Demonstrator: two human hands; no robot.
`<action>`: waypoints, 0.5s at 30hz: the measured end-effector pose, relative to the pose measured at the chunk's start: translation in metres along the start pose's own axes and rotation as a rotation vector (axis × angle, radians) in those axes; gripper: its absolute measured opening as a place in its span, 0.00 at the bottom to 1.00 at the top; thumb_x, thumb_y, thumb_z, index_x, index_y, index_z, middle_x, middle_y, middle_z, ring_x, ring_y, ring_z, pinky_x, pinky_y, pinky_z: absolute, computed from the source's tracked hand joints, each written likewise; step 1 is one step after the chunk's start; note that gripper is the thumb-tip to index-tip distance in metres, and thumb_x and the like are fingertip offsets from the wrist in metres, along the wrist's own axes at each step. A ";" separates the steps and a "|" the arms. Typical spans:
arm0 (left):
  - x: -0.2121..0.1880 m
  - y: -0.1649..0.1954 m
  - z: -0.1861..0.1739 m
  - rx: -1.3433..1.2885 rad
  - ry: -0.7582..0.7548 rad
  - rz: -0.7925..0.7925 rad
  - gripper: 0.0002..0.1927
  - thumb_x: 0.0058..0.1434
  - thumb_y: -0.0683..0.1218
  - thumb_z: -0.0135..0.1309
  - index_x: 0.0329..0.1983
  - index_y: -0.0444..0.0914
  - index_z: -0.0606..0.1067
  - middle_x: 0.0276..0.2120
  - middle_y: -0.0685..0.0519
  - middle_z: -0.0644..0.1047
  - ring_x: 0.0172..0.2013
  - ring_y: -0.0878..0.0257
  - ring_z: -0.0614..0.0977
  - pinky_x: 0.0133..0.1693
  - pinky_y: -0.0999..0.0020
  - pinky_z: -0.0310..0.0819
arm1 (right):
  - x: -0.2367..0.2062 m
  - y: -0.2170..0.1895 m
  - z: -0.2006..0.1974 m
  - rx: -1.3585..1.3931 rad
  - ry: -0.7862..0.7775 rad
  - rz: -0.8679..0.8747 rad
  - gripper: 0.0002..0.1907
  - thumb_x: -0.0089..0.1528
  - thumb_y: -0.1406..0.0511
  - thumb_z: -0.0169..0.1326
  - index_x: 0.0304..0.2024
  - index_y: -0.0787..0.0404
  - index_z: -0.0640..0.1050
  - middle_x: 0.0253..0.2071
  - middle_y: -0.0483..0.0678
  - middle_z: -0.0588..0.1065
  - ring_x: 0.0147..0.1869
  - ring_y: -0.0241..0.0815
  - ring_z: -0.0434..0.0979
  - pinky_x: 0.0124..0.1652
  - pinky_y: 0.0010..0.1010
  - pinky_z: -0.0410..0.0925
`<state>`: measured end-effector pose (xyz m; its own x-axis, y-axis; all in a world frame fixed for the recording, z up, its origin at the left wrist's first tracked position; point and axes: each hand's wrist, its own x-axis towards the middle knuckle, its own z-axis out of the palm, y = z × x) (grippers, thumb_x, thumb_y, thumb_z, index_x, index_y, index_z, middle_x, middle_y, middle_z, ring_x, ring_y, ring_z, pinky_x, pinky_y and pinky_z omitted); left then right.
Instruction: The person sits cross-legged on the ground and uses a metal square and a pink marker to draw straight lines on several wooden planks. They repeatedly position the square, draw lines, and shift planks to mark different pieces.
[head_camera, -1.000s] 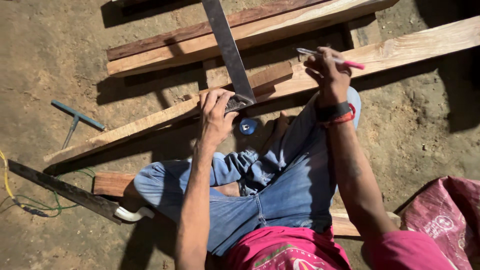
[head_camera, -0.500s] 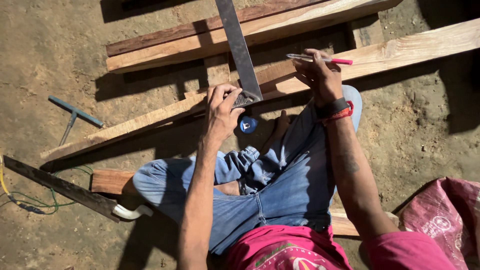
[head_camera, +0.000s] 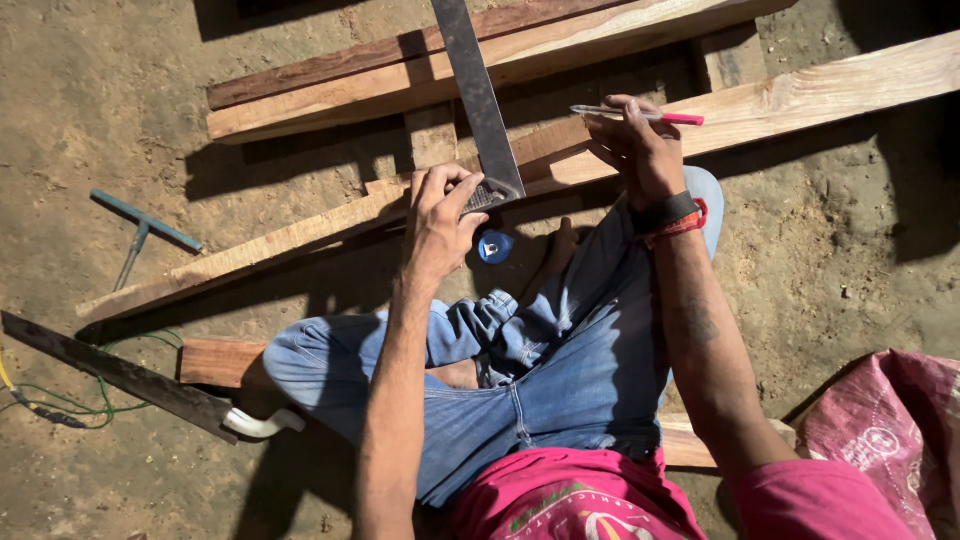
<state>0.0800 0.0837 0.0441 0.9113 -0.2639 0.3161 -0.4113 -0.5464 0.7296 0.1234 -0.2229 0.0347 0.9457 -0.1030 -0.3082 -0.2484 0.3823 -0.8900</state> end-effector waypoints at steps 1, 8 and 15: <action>0.000 0.000 0.000 0.003 -0.005 0.000 0.29 0.45 0.38 0.72 0.53 0.34 0.79 0.48 0.49 0.74 0.51 0.52 0.73 0.53 0.60 0.73 | 0.000 0.000 -0.001 0.005 -0.001 0.000 0.16 0.71 0.57 0.52 0.56 0.59 0.76 0.50 0.52 0.81 0.55 0.43 0.84 0.53 0.37 0.78; -0.001 0.001 -0.001 0.012 -0.011 -0.005 0.29 0.45 0.38 0.72 0.54 0.34 0.79 0.48 0.48 0.74 0.52 0.52 0.73 0.54 0.60 0.73 | 0.002 0.003 -0.004 -0.014 -0.002 0.004 0.17 0.71 0.56 0.50 0.57 0.58 0.75 0.51 0.52 0.81 0.56 0.44 0.84 0.52 0.37 0.78; -0.001 0.001 -0.001 0.014 -0.029 -0.030 0.29 0.46 0.38 0.72 0.54 0.34 0.79 0.49 0.49 0.74 0.51 0.52 0.73 0.54 0.61 0.73 | 0.003 0.003 -0.005 0.013 -0.022 -0.008 0.17 0.72 0.57 0.50 0.57 0.59 0.75 0.51 0.54 0.81 0.56 0.45 0.84 0.53 0.38 0.78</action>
<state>0.0783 0.0844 0.0448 0.9224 -0.2698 0.2762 -0.3840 -0.5654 0.7300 0.1244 -0.2261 0.0292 0.9521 -0.0858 -0.2935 -0.2382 0.3939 -0.8878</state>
